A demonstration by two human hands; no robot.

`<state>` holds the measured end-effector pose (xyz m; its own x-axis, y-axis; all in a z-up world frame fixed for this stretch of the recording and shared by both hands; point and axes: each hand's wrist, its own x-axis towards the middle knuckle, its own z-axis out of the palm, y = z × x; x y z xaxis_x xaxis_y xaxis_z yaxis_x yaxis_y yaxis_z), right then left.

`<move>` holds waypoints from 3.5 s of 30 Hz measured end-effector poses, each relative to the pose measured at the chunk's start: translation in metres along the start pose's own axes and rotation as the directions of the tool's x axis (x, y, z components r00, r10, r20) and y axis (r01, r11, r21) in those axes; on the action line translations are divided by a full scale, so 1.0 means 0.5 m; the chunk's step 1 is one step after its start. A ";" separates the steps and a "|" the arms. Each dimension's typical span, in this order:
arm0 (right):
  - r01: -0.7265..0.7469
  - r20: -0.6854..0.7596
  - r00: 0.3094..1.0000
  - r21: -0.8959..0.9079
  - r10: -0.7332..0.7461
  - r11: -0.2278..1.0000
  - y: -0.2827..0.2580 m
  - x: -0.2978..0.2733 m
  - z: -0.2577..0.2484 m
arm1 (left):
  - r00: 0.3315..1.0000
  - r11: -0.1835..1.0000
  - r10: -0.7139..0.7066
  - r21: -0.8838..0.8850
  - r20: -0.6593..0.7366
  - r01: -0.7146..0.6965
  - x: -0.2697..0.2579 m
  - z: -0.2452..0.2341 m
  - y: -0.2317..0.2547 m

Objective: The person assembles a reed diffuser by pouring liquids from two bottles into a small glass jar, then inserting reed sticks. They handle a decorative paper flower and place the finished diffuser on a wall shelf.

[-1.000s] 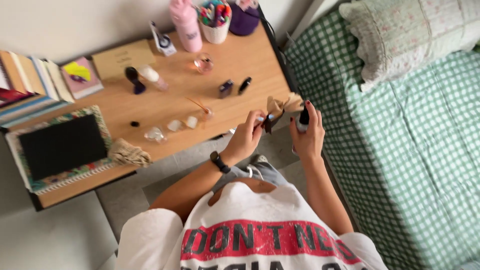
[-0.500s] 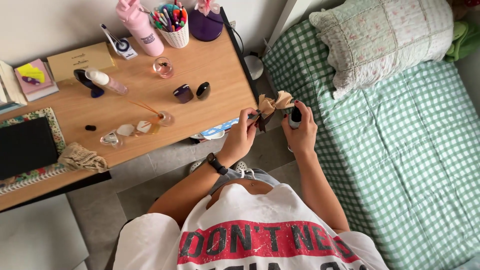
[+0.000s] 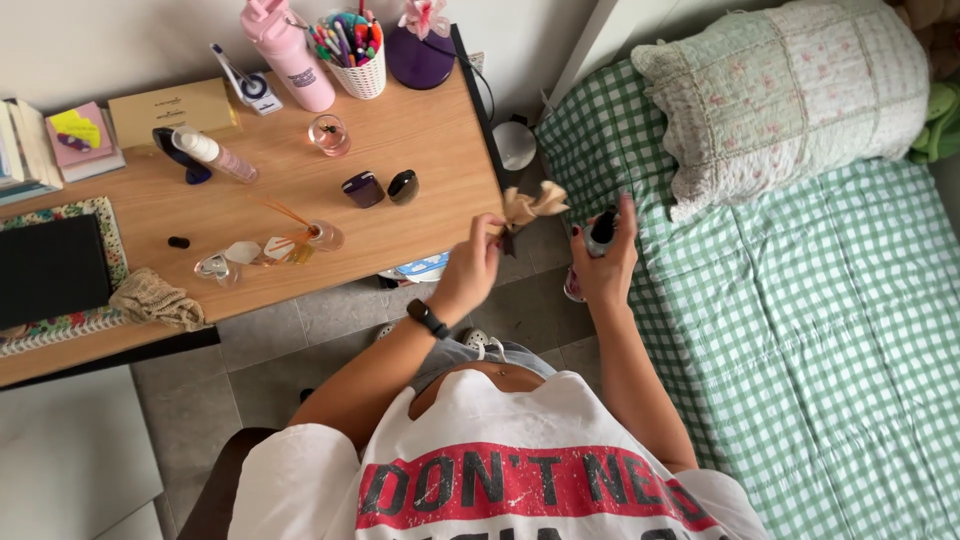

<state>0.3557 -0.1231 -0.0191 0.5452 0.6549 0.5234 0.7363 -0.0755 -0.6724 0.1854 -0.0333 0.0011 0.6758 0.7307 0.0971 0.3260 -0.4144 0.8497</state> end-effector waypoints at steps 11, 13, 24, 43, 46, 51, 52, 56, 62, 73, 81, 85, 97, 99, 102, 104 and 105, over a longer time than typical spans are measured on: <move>-0.268 0.290 0.950 0.570 0.115 0.777 0.046 -0.011 0.028 | 0.996 0.722 0.089 0.690 -0.027 -0.046 0.081 0.096 -0.452; -0.279 0.307 0.945 0.576 0.113 0.768 0.050 -0.016 0.028 | 0.995 0.660 0.101 0.750 -0.027 -0.046 0.091 0.112 -0.481; -0.406 0.414 0.898 0.654 0.148 0.638 0.018 -0.007 0.054 | 0.965 0.753 0.243 0.646 -0.096 -0.125 0.055 0.069 -0.390; -0.522 0.721 0.592 0.683 -0.360 0.511 0.012 -0.122 0.122 | 0.942 0.826 0.317 -0.521 0.113 -0.215 -0.027 -0.103 0.035; -0.617 0.883 0.274 0.465 -0.382 0.634 -0.003 -0.140 0.113 | 0.874 0.719 0.433 -0.669 0.219 -0.188 -0.044 -0.085 0.029; -0.361 0.750 0.558 0.605 -0.355 0.710 -0.147 -0.064 0.118 | 0.924 0.847 0.331 -0.372 -0.190 -0.380 -0.045 -0.045 0.005; -0.360 0.751 0.553 0.607 -0.362 0.709 -0.153 -0.063 0.122 | 0.924 0.849 0.329 -0.368 -0.197 -0.380 -0.049 -0.034 0.005; -0.395 0.664 0.726 0.617 -0.181 0.680 -0.174 -0.058 0.137 | 0.871 0.959 0.129 -0.164 -0.474 -0.231 -0.069 -0.037 0.030; -0.311 0.514 0.857 0.561 -0.028 0.767 -0.176 -0.066 0.158 | 0.867 0.880 0.321 -0.219 -0.380 -0.422 -0.105 -0.118 0.044; -0.113 0.525 0.847 0.338 -0.087 0.934 -0.236 -0.063 0.120 | 0.722 0.945 0.173 -0.094 -0.670 -0.313 -0.144 -0.233 0.074; -0.098 0.498 0.859 0.385 -0.117 0.918 -0.235 -0.054 0.106 | 0.684 0.944 0.206 -0.042 -0.700 -0.327 -0.170 -0.260 0.102; -0.073 0.479 0.868 0.381 -0.130 0.922 -0.222 -0.052 0.109 | 0.699 0.901 0.106 -0.228 -0.708 -0.368 -0.179 -0.275 0.099; -0.102 0.547 0.828 0.362 -0.123 0.927 -0.226 -0.041 0.139 | 0.619 0.917 -0.112 -0.321 -0.777 -0.237 -0.257 -0.352 0.043; -0.152 0.575 0.815 0.342 -0.078 0.927 -0.228 -0.047 0.156 | 0.544 0.866 -0.233 -0.427 -0.806 -0.262 -0.280 -0.380 0.021; -0.206 0.606 0.795 0.316 -0.030 0.926 -0.237 -0.052 0.181 | 0.424 0.867 -0.331 -0.449 -0.843 -0.217 -0.324 -0.443 -0.011; -0.216 0.623 0.780 0.361 -0.062 0.907 -0.233 -0.058 0.201 | 0.370 0.861 -0.370 -0.464 -0.852 -0.209 -0.342 -0.482 -0.064; -0.231 0.636 0.767 0.400 -0.087 0.887 -0.232 -0.062 0.213 | 0.322 0.853 -0.408 -0.483 -0.854 -0.200 -0.350 -0.504 -0.091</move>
<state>0.2107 -0.0546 -0.0127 0.0988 0.9870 0.1271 0.3667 0.0826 -0.9267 -0.1145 -0.0055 0.0761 -0.4800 0.8680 0.1274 -0.1763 -0.2377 0.9552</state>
